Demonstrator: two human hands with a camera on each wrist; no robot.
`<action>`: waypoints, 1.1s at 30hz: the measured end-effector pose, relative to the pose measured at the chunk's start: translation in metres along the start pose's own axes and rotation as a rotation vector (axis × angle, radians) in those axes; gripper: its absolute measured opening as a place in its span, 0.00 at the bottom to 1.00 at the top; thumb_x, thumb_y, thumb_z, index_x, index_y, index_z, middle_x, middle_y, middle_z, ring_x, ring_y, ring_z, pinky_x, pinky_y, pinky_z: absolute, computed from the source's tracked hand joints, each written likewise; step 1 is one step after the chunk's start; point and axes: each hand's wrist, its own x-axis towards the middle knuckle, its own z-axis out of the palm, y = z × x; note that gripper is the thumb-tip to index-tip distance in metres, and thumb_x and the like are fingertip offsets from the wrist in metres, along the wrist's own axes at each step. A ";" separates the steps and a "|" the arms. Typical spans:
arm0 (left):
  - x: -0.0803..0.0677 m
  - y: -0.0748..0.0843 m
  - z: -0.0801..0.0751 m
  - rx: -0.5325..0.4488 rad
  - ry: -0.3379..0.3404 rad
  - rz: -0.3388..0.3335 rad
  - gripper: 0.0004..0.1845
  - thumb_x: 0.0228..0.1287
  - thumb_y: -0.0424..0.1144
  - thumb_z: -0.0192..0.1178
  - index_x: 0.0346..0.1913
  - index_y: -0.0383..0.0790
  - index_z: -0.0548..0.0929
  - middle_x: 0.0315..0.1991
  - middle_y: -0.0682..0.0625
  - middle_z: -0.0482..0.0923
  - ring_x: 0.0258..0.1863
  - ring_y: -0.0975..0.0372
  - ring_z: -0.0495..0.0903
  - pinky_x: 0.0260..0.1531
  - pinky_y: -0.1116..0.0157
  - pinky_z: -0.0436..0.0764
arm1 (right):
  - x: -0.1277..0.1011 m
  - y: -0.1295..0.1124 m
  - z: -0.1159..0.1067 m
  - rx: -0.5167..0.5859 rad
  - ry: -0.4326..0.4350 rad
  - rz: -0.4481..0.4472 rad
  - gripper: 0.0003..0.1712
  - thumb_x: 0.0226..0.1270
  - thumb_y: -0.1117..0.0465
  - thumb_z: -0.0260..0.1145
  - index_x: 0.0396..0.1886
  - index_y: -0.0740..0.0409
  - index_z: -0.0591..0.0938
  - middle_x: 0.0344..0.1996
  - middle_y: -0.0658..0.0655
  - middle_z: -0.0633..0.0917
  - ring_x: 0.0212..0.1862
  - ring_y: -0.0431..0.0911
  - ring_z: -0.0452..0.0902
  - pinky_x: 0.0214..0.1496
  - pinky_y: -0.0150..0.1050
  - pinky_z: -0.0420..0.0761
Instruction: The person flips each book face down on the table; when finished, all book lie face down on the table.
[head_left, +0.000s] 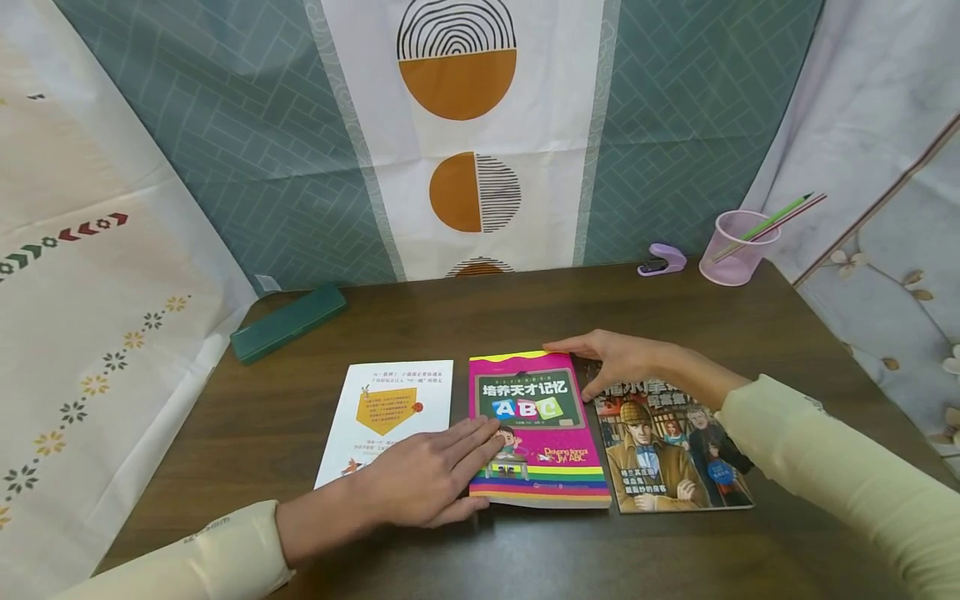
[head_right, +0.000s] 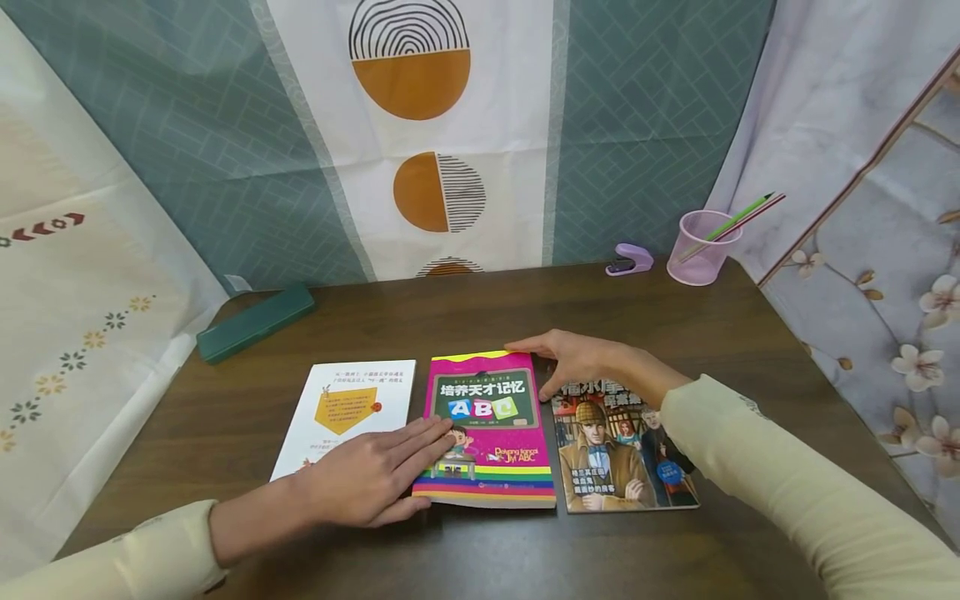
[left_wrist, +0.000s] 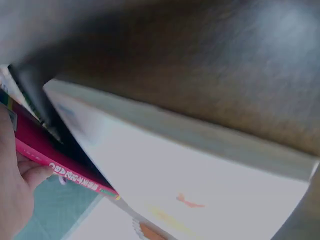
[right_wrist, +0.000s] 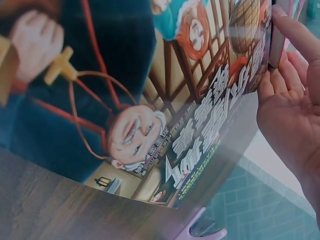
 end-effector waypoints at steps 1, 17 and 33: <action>0.001 -0.001 -0.003 -0.005 0.013 -0.001 0.41 0.76 0.61 0.59 0.78 0.34 0.71 0.74 0.41 0.75 0.73 0.53 0.75 0.59 0.61 0.83 | 0.000 0.000 0.000 -0.006 0.004 0.004 0.50 0.65 0.70 0.78 0.84 0.60 0.63 0.76 0.68 0.71 0.79 0.67 0.60 0.73 0.61 0.72; 0.006 -0.017 -0.032 -0.142 0.192 -0.043 0.31 0.87 0.56 0.41 0.72 0.35 0.76 0.66 0.46 0.83 0.62 0.58 0.85 0.39 0.64 0.90 | -0.002 0.002 -0.001 -0.004 0.013 -0.061 0.37 0.76 0.69 0.68 0.81 0.66 0.67 0.76 0.70 0.70 0.79 0.69 0.59 0.76 0.63 0.67; 0.009 -0.042 -0.057 -0.146 0.409 -0.036 0.23 0.88 0.51 0.47 0.67 0.39 0.80 0.54 0.49 0.90 0.33 0.63 0.91 0.35 0.63 0.90 | -0.002 0.001 0.001 -0.044 0.117 -0.157 0.25 0.77 0.71 0.65 0.71 0.73 0.77 0.66 0.69 0.82 0.70 0.64 0.76 0.69 0.55 0.77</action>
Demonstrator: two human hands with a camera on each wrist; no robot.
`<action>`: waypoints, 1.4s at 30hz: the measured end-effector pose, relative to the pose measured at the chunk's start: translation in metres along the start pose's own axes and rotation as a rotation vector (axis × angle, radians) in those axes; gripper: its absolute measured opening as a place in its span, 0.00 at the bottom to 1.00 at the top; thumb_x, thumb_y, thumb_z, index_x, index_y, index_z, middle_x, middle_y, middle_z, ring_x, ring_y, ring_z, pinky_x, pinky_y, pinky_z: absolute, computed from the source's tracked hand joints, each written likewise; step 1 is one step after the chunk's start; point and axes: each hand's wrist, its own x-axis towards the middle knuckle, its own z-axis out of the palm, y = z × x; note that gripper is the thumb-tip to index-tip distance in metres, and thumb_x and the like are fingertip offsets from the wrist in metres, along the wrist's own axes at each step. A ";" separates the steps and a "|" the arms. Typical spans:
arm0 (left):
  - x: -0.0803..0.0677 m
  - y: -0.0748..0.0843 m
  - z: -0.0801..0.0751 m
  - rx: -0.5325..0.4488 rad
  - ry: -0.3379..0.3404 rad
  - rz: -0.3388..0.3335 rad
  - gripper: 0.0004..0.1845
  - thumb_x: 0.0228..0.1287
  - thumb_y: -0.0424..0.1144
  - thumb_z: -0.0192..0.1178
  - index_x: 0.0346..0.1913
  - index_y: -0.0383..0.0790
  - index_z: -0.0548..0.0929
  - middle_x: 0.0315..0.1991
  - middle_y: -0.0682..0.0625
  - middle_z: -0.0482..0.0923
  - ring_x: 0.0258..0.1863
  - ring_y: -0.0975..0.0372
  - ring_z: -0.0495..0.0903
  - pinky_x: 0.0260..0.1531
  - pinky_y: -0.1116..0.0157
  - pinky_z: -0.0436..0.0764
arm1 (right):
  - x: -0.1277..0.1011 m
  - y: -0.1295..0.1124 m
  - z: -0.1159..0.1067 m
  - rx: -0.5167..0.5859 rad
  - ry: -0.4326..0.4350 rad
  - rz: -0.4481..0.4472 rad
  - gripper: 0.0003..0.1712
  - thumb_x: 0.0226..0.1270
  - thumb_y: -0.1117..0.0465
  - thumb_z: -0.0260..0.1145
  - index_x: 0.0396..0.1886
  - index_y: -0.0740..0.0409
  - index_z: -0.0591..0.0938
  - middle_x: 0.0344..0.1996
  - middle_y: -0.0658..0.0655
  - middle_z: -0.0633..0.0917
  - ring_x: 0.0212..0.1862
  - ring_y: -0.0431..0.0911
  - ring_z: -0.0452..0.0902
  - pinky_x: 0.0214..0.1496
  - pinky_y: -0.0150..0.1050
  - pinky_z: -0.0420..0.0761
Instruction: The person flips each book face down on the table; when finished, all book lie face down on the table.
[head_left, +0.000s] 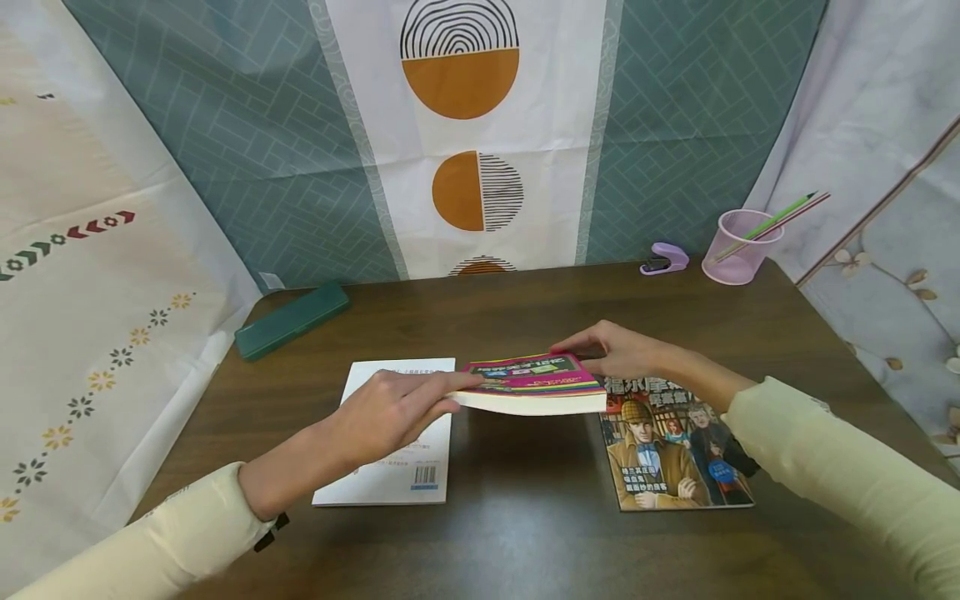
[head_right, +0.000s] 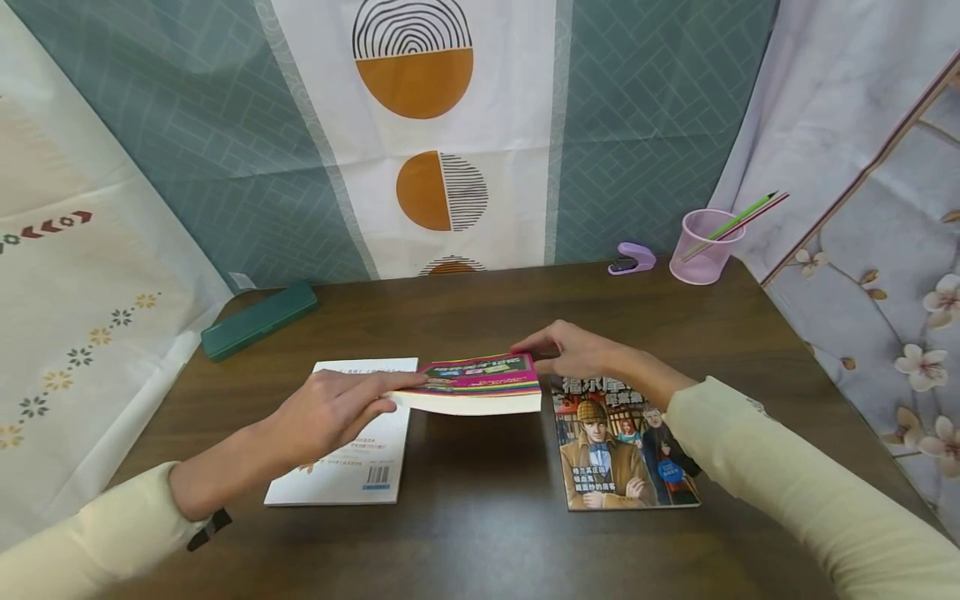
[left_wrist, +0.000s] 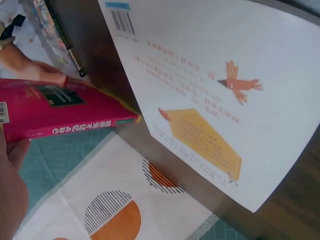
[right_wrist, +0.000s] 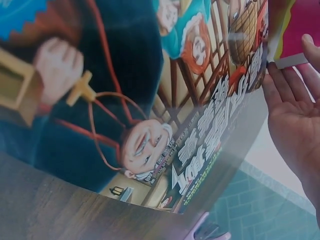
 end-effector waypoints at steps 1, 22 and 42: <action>0.001 -0.001 -0.001 -0.008 0.009 0.000 0.22 0.87 0.51 0.47 0.66 0.39 0.81 0.54 0.50 0.90 0.32 0.64 0.90 0.35 0.64 0.89 | 0.000 0.000 0.000 0.002 0.010 -0.009 0.24 0.77 0.72 0.64 0.70 0.73 0.77 0.66 0.70 0.82 0.69 0.65 0.77 0.69 0.55 0.78; 0.010 -0.018 -0.041 -0.046 0.100 -0.069 0.26 0.77 0.48 0.63 0.66 0.31 0.83 0.54 0.43 0.90 0.51 0.51 0.90 0.43 0.54 0.89 | -0.008 -0.025 -0.001 0.054 0.333 0.107 0.13 0.79 0.68 0.65 0.58 0.68 0.85 0.52 0.63 0.90 0.53 0.62 0.85 0.59 0.52 0.84; -0.011 -0.010 -0.031 -0.156 0.262 -0.426 0.35 0.57 0.20 0.75 0.70 0.34 0.81 0.57 0.43 0.88 0.52 0.52 0.90 0.49 0.74 0.82 | -0.027 -0.058 -0.019 0.392 0.530 0.219 0.21 0.80 0.67 0.65 0.64 0.77 0.78 0.49 0.63 0.89 0.47 0.46 0.91 0.59 0.45 0.84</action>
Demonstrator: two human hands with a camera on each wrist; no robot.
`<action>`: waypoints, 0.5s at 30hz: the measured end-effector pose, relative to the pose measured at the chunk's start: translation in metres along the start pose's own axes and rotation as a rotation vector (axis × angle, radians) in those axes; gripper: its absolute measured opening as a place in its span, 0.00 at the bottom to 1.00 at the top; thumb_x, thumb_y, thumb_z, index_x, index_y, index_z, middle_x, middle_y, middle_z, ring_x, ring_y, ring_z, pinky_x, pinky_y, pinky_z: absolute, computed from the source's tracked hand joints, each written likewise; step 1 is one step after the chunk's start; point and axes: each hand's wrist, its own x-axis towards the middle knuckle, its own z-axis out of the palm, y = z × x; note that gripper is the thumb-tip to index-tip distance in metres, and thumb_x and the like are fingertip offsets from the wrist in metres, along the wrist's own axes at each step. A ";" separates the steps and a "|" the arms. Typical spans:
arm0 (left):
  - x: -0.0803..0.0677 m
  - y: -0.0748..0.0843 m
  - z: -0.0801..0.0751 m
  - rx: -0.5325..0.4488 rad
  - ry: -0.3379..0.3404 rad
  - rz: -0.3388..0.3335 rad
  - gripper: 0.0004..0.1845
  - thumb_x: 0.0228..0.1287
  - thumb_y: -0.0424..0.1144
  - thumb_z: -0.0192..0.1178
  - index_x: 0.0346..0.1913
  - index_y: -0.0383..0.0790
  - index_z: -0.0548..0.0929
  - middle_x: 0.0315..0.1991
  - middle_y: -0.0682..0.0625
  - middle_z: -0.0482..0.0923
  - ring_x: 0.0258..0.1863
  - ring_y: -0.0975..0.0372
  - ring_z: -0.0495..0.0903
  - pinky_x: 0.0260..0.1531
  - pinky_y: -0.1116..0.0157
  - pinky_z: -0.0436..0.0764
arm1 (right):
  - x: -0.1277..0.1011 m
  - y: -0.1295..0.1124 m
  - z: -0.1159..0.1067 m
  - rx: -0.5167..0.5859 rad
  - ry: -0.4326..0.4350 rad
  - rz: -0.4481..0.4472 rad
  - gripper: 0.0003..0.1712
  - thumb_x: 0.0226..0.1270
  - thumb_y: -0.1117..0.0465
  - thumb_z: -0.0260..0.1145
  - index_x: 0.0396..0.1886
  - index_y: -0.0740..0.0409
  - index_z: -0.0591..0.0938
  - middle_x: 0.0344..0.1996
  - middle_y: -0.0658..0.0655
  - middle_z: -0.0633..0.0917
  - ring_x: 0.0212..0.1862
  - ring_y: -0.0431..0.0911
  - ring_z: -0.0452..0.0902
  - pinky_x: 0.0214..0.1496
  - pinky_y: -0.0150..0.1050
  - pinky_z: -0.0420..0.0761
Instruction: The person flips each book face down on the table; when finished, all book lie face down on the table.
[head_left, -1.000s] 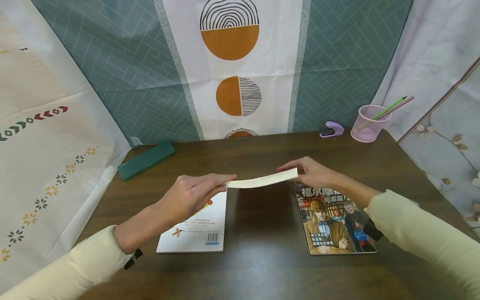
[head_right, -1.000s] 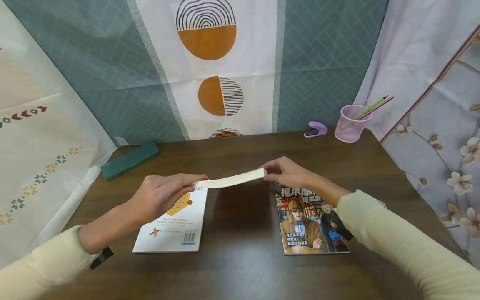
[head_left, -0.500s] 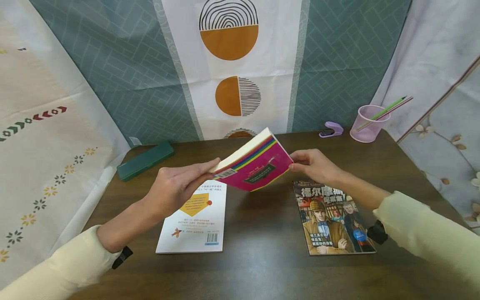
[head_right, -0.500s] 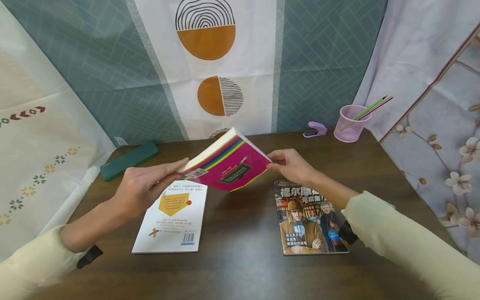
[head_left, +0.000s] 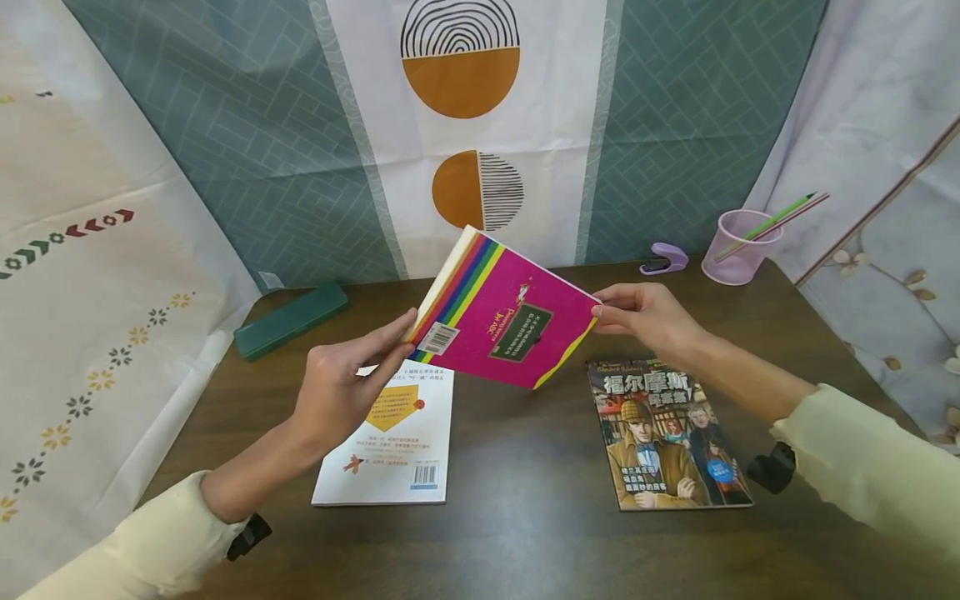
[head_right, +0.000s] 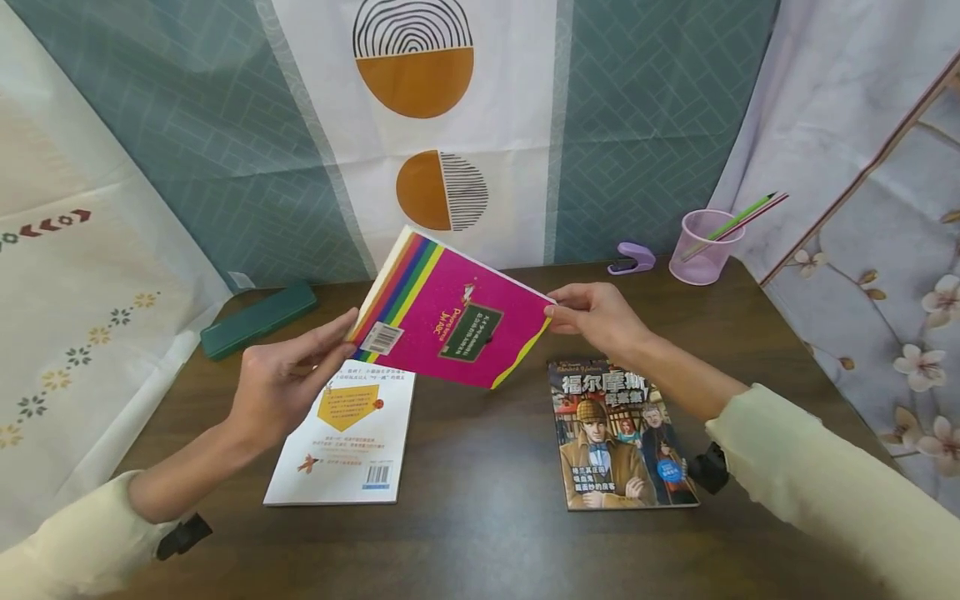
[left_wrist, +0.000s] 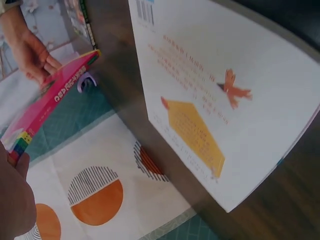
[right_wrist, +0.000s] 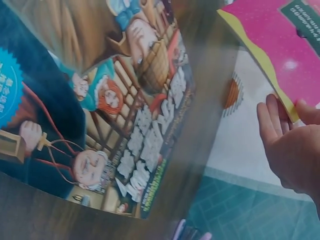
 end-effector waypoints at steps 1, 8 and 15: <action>-0.002 0.000 0.001 -0.011 0.007 -0.021 0.35 0.57 0.20 0.75 0.70 0.34 0.81 0.57 0.44 0.88 0.52 0.52 0.90 0.49 0.73 0.83 | -0.001 -0.002 0.000 -0.006 0.006 -0.001 0.21 0.80 0.67 0.65 0.64 0.77 0.78 0.49 0.63 0.89 0.47 0.46 0.91 0.58 0.44 0.85; -0.017 0.001 0.013 -0.112 0.029 -0.224 0.32 0.63 0.24 0.73 0.71 0.40 0.81 0.57 0.47 0.88 0.51 0.57 0.90 0.45 0.70 0.86 | -0.004 -0.012 -0.003 -0.027 0.032 0.000 0.21 0.81 0.67 0.63 0.66 0.77 0.78 0.52 0.65 0.87 0.45 0.41 0.90 0.55 0.39 0.86; -0.034 0.004 0.027 -0.176 0.018 -0.373 0.30 0.64 0.27 0.74 0.70 0.40 0.83 0.56 0.46 0.89 0.49 0.57 0.91 0.45 0.68 0.86 | -0.004 -0.016 -0.005 -0.019 0.061 0.018 0.23 0.81 0.65 0.64 0.67 0.76 0.78 0.55 0.65 0.87 0.45 0.40 0.90 0.57 0.40 0.85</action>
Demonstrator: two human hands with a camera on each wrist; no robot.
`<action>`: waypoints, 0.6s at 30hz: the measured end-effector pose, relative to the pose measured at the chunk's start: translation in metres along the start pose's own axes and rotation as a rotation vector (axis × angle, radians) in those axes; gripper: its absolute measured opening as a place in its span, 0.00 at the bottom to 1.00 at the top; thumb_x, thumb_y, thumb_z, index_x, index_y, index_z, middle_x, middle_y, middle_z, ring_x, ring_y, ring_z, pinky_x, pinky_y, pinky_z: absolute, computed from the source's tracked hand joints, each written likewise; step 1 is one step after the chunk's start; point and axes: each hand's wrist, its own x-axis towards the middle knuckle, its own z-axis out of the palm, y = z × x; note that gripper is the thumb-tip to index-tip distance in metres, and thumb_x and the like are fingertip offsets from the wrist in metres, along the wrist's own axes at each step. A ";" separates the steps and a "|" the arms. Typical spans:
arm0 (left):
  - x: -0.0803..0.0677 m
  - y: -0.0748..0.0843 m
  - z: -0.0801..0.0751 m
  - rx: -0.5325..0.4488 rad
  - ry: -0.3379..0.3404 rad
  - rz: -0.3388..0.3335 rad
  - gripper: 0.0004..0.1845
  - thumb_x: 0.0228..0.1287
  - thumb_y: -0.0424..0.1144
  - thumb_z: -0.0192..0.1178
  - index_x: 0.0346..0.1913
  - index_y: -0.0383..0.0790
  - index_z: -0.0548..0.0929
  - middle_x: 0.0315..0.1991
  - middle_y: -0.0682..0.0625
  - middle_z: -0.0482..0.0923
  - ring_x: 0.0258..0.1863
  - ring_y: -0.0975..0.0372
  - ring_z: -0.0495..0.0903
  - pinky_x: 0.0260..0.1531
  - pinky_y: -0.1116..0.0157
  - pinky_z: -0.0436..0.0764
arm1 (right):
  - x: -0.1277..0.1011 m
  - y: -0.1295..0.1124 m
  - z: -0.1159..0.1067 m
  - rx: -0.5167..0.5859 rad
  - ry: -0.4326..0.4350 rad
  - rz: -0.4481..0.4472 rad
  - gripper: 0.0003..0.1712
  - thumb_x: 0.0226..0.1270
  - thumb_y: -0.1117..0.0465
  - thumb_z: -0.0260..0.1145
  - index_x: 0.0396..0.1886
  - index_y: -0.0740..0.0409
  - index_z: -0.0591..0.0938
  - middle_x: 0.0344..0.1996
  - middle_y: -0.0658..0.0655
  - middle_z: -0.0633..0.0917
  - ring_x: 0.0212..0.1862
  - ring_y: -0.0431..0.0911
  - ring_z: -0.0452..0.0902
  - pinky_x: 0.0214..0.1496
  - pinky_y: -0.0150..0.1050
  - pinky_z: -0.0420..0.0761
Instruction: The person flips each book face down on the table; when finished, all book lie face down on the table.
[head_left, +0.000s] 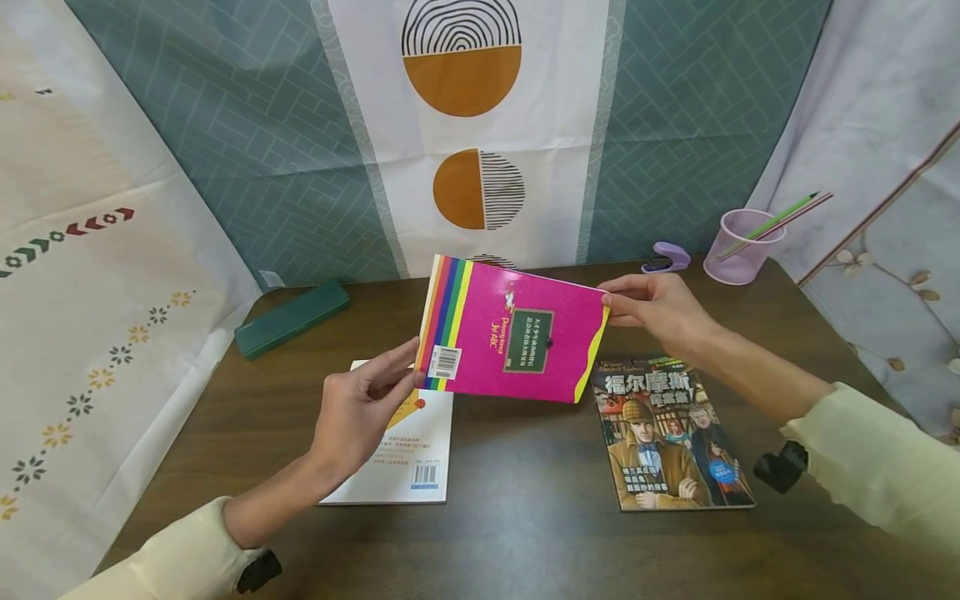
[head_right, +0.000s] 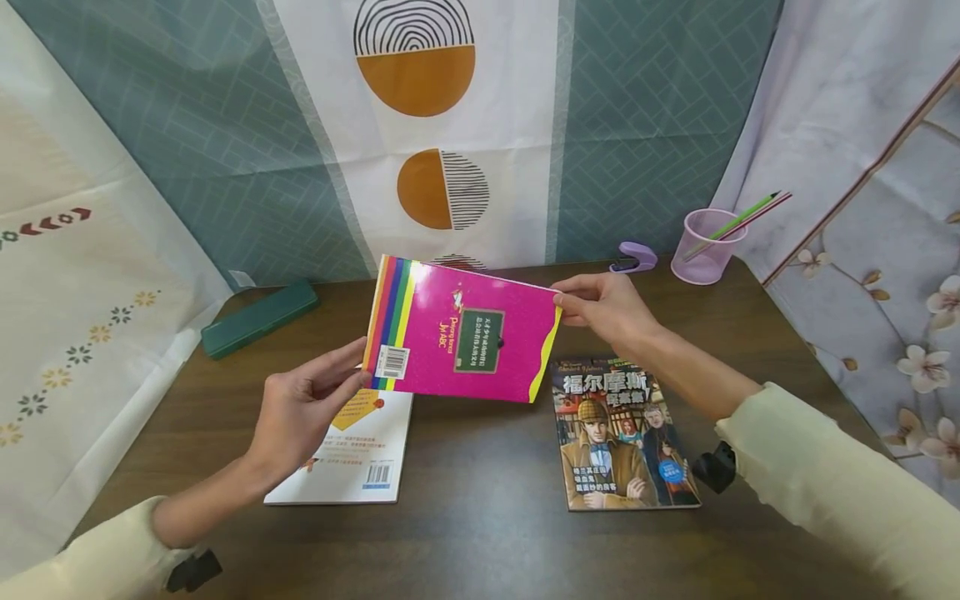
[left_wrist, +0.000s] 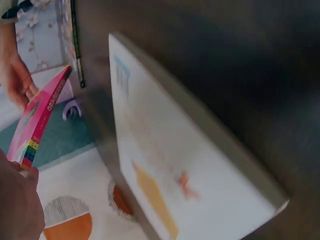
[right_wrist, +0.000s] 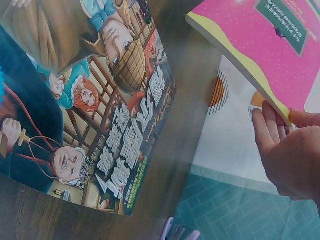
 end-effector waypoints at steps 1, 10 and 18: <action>-0.002 0.000 0.002 -0.014 -0.002 -0.025 0.29 0.65 0.28 0.74 0.69 0.40 0.83 0.56 0.47 0.89 0.50 0.57 0.91 0.45 0.68 0.86 | 0.000 0.000 0.000 0.002 0.004 0.001 0.23 0.81 0.64 0.65 0.67 0.75 0.78 0.54 0.64 0.87 0.45 0.40 0.90 0.56 0.40 0.85; -0.019 -0.005 0.016 -0.170 -0.019 -0.238 0.25 0.63 0.29 0.75 0.63 0.40 0.83 0.53 0.47 0.90 0.47 0.58 0.91 0.48 0.63 0.87 | 0.003 0.000 0.002 0.058 -0.006 -0.005 0.23 0.80 0.65 0.65 0.66 0.78 0.78 0.46 0.52 0.90 0.44 0.40 0.90 0.54 0.42 0.87; -0.031 -0.006 0.029 -0.218 -0.043 -0.396 0.22 0.63 0.31 0.77 0.58 0.38 0.83 0.53 0.45 0.90 0.48 0.56 0.91 0.48 0.62 0.87 | 0.007 0.004 0.008 0.001 0.006 0.020 0.23 0.80 0.64 0.67 0.65 0.75 0.80 0.53 0.62 0.88 0.46 0.40 0.89 0.57 0.43 0.86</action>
